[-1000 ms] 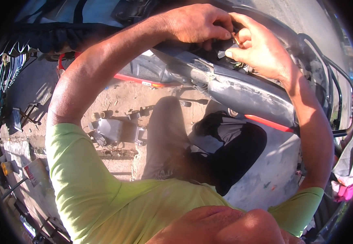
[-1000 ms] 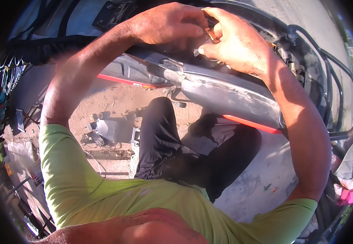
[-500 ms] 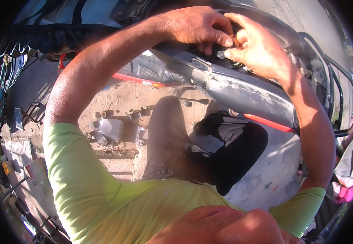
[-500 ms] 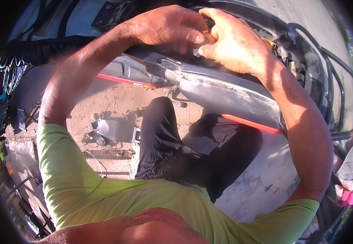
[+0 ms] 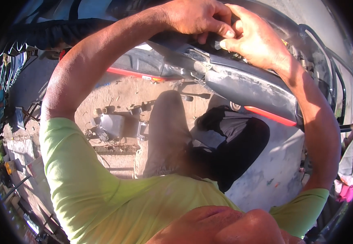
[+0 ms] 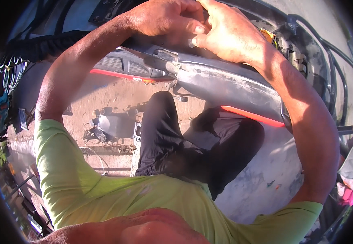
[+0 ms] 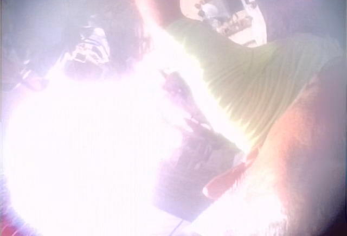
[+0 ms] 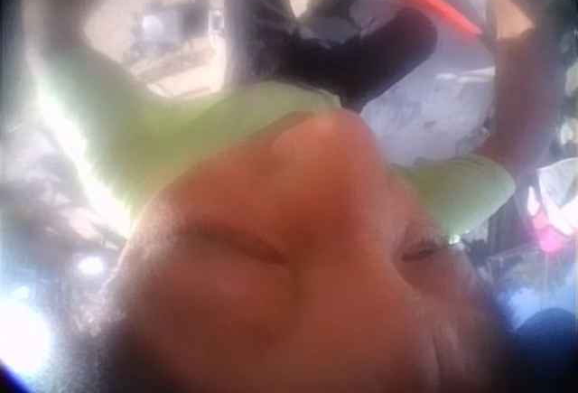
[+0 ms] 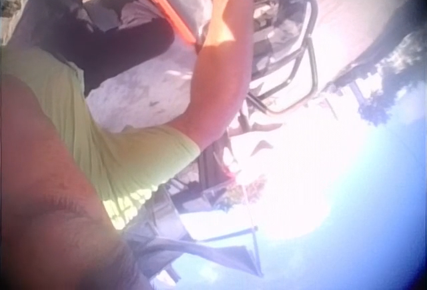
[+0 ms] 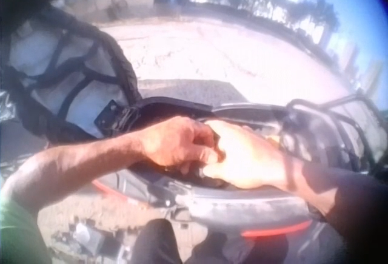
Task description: The person works on the internal wiring and frame of a bicycle by hand, removing a cover and connecting electrical wires.
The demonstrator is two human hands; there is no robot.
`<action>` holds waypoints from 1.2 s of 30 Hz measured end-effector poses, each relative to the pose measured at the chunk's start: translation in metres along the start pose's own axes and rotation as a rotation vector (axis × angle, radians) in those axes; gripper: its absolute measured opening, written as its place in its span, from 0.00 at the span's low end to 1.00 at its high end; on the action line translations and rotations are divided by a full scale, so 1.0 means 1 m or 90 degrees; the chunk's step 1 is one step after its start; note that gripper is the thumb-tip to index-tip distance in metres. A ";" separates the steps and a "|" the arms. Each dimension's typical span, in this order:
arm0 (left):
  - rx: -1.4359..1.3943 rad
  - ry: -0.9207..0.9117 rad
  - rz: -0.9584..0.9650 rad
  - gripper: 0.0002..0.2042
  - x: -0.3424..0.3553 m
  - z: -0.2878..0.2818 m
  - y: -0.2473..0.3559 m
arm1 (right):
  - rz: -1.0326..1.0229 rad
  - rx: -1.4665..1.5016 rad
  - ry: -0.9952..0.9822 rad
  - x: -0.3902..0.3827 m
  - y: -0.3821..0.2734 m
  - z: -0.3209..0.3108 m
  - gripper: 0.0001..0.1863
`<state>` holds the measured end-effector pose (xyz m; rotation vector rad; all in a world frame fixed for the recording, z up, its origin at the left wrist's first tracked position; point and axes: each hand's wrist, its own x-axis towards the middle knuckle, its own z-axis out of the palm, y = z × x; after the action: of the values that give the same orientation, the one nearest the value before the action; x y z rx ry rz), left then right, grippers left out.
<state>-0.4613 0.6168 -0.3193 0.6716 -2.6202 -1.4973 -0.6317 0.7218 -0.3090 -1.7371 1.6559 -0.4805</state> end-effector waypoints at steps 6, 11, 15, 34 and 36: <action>-0.052 0.093 -0.007 0.15 -0.008 -0.003 0.007 | 0.023 -0.005 -0.015 0.017 0.017 -0.016 0.38; 0.115 0.253 0.215 0.11 0.001 0.003 -0.027 | 0.030 0.072 -0.054 0.030 0.026 -0.021 0.30; 0.161 0.248 0.308 0.14 0.003 0.004 -0.030 | 0.027 0.071 -0.056 0.034 0.035 -0.024 0.24; 0.179 0.241 0.265 0.14 -0.006 0.005 -0.018 | 0.086 0.043 -0.096 0.029 0.029 -0.037 0.17; 0.190 0.242 0.257 0.13 -0.005 0.005 -0.021 | 0.117 0.036 -0.101 0.030 0.027 -0.037 0.15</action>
<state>-0.4510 0.6135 -0.3388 0.3617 -2.4957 -0.7926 -0.6729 0.6853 -0.3076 -1.5240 1.6524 -0.2924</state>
